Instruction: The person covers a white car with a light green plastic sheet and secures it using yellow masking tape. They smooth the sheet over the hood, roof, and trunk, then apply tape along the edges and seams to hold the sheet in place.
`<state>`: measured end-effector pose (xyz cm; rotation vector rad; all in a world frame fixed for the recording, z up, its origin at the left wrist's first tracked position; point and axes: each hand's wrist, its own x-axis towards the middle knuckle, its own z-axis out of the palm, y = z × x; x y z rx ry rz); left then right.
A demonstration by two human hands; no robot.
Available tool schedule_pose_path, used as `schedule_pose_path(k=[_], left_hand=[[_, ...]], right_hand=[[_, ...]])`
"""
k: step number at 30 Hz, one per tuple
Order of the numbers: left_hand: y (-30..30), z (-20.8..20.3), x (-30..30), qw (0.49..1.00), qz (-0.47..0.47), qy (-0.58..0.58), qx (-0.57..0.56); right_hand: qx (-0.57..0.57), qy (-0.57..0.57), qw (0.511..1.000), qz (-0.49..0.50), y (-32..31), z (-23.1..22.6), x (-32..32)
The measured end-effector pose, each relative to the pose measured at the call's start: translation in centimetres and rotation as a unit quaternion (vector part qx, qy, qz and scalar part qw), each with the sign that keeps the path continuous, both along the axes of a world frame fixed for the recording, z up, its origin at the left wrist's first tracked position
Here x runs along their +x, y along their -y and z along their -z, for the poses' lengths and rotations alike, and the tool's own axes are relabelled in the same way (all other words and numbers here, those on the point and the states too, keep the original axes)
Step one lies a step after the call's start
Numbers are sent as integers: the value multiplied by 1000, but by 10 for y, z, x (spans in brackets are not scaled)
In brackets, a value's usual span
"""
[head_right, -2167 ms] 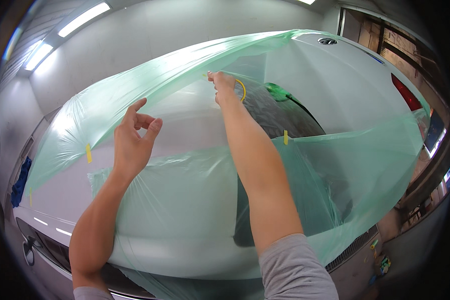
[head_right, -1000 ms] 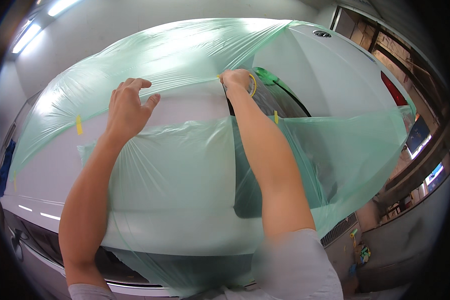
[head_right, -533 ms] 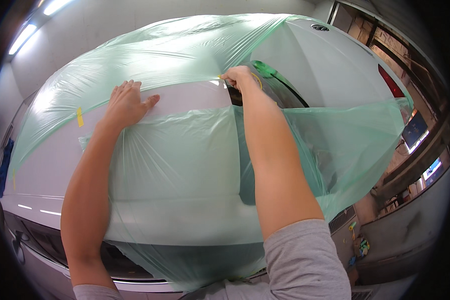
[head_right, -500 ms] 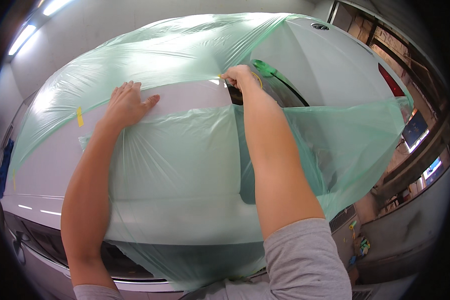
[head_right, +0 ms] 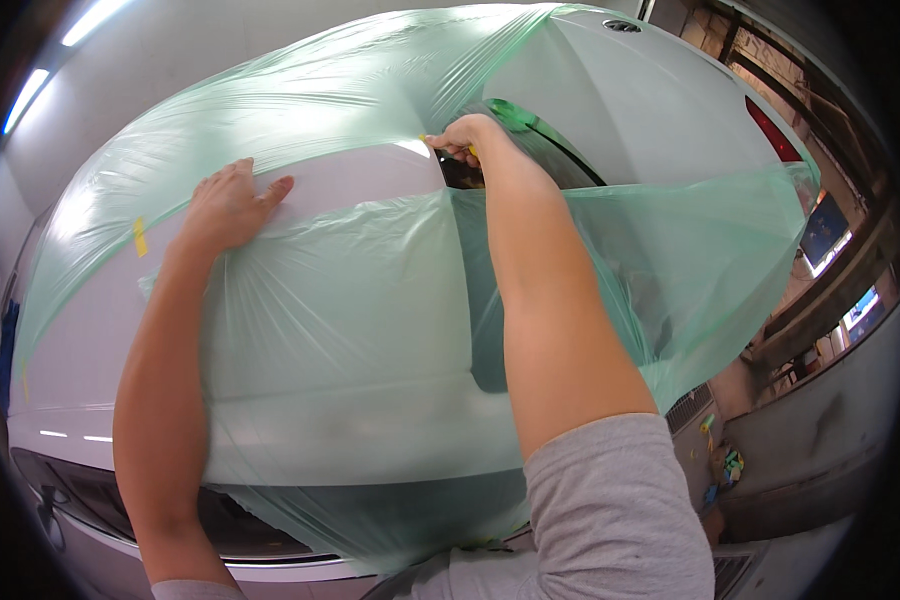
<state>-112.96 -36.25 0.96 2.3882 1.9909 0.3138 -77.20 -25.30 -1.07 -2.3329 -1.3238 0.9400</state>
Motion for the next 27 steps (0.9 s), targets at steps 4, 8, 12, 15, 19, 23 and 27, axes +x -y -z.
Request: schedule_pose_path(k=[4,8,12,15,19,23,27], left_hand=[[-4,3,-1,1000,4,-15,10],[-6,6,-3,999,5,-22,40],[0,5,-4,997,-21,5,72],[4,1,-2,997,-31,7,71],[6,-1,0,997,-20,-6,72],[2,3,2,988,56,46,138],[-5,9,9,928,201,273,154]], right_hand=[[-4,35,998,53,19,5,10],[49,75,996,-3,20,10,14],[72,137,988,-27,28,9,20],[106,150,982,-36,42,8,20],[251,230,938,-58,56,9,2],[443,211,847,-203,76,7,-34],[459,-31,831,-313,123,-3,-85]])
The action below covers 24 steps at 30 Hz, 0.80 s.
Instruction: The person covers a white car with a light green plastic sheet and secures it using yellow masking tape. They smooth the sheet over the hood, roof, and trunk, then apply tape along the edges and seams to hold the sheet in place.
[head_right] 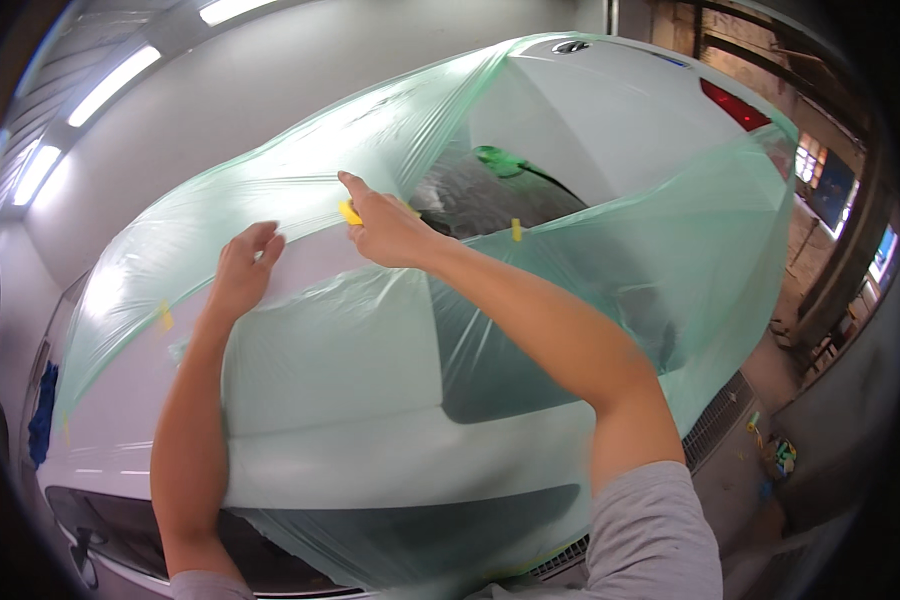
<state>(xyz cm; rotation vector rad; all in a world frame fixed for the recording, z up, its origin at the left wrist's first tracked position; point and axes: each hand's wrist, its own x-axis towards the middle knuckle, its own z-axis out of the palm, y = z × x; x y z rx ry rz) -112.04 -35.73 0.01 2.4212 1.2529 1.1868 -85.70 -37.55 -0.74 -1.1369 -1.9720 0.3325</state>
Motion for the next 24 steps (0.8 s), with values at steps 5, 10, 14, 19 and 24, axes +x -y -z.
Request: schedule_pose_path(k=[5,10,14,19,24], left_hand=[[-4,3,8,981,68,112,-141],[1,5,12,968,98,172,-152],[5,4,13,966,81,205,-133],[15,-12,11,973,54,216,-65],[48,-28,38,984,12,161,80]], right_hand=[[-134,-94,982,-95,30,-25,-39],[-108,-124,975,-152,22,-19,-50],[-119,-134,969,-172,26,-12,-48],[5,-3,999,-40,47,-26,-44],[-104,21,994,-31,66,-45,-11]])
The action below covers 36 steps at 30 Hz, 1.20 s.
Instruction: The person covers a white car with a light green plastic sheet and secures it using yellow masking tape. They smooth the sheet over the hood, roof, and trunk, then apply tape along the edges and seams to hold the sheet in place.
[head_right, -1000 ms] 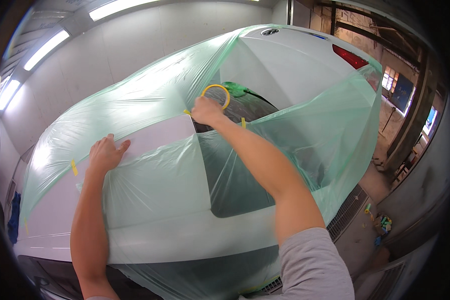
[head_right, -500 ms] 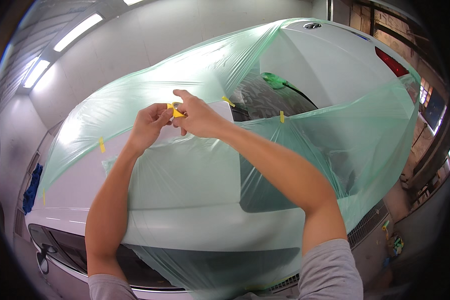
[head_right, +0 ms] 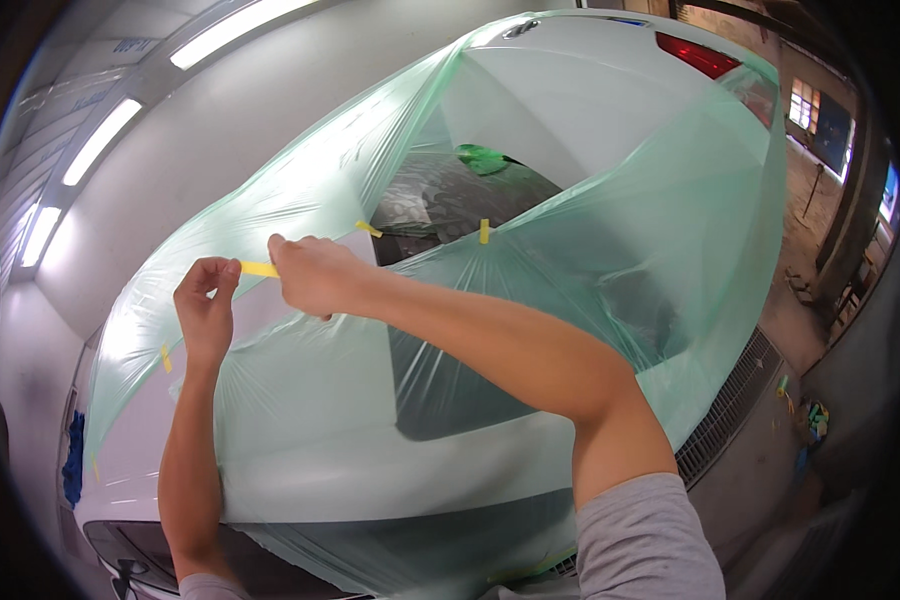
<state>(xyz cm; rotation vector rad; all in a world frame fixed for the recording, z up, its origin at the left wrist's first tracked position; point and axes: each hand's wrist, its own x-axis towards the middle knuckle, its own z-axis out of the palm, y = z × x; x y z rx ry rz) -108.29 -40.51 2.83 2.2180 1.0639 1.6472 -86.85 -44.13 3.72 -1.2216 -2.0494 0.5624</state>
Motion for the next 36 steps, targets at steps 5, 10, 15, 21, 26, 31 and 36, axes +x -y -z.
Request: schedule_pose_path(k=[5,10,15,21,26,31,36], left_hand=[[33,-13,34,986,-17,-33,165],[24,-23,55,991,93,65,-77],[8,-10,67,979,68,86,-171],[-17,2,58,969,-9,166,-185],[-27,20,55,973,69,131,-175],[-26,18,53,978,5,107,-179],[-23,15,53,978,-16,129,-163]], right_hand=[[31,-243,966,87,-2,-8,26],[-8,-443,896,33,-15,2,47],[-58,-378,923,-30,-30,23,49],[-63,-373,922,86,-67,24,77],[-43,-286,957,-1,-85,18,60],[17,-166,983,-82,-104,26,55],[25,-357,919,164,-181,23,125]])
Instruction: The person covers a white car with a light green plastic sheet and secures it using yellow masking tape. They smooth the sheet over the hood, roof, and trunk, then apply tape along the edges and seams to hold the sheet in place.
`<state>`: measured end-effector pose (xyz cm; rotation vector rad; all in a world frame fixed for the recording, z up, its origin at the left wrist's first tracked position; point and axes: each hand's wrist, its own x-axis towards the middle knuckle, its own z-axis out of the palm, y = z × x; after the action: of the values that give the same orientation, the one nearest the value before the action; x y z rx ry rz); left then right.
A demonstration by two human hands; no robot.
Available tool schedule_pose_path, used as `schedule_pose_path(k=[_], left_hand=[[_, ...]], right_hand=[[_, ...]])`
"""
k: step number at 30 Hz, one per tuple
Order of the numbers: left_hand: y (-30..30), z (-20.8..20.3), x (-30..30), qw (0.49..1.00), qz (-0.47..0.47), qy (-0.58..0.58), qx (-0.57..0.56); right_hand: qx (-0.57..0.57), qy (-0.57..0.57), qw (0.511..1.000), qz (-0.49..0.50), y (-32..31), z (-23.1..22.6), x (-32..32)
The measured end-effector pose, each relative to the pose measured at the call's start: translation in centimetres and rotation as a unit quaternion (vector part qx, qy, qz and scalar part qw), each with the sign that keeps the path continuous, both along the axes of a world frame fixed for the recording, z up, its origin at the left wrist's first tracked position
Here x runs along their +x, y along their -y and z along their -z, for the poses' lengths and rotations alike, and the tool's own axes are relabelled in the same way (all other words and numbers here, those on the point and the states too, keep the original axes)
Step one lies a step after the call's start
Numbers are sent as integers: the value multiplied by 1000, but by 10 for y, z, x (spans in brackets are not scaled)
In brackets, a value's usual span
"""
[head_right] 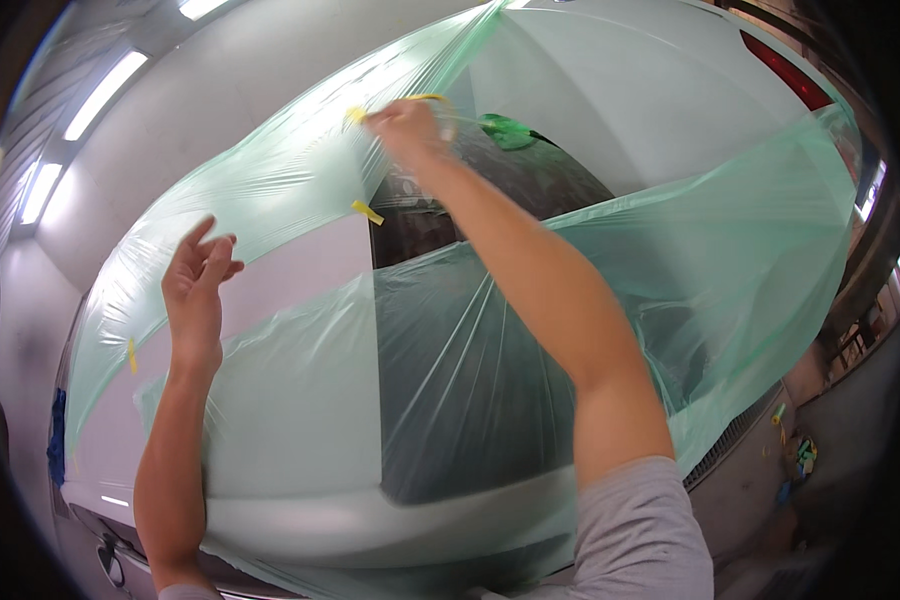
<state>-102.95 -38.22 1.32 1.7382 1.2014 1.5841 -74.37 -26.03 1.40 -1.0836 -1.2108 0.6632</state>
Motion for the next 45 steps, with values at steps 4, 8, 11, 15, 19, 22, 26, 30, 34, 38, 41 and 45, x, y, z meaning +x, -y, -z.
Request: schedule_pose_path(k=[4,8,11,15,19,22,26,30,34,38,41,45], left_hand=[[7,6,4,994,60,-47,-73],[16,12,9,993,88,-59,-51],[19,13,10,990,106,-72,-51],[19,15,10,990,100,-89,-53],[19,16,12,989,107,-88,-55],[20,17,13,988,102,-97,-57],[22,17,12,988,97,-109,-52],[22,18,11,986,88,-139,-21],[23,18,10,984,84,-157,-12],[25,19,9,979,72,-192,-15],[24,20,8,975,71,-211,8],[22,21,6,971,73,-228,27]], right_hand=[[-100,-155,976,114,-69,21,75],[-82,-208,971,91,-111,50,91],[-52,-234,969,65,-123,60,86],[-6,-239,971,30,-128,66,84],[25,-240,968,67,-128,73,92],[-16,-210,969,129,-117,77,98],[-44,-175,967,179,-94,75,105],[-97,-37,968,227,-86,69,112],[-199,10,954,223,-96,72,114],[-294,-36,943,150,-107,77,117],[-383,51,916,110,-116,75,123],[-437,124,887,83,-130,73,128]])
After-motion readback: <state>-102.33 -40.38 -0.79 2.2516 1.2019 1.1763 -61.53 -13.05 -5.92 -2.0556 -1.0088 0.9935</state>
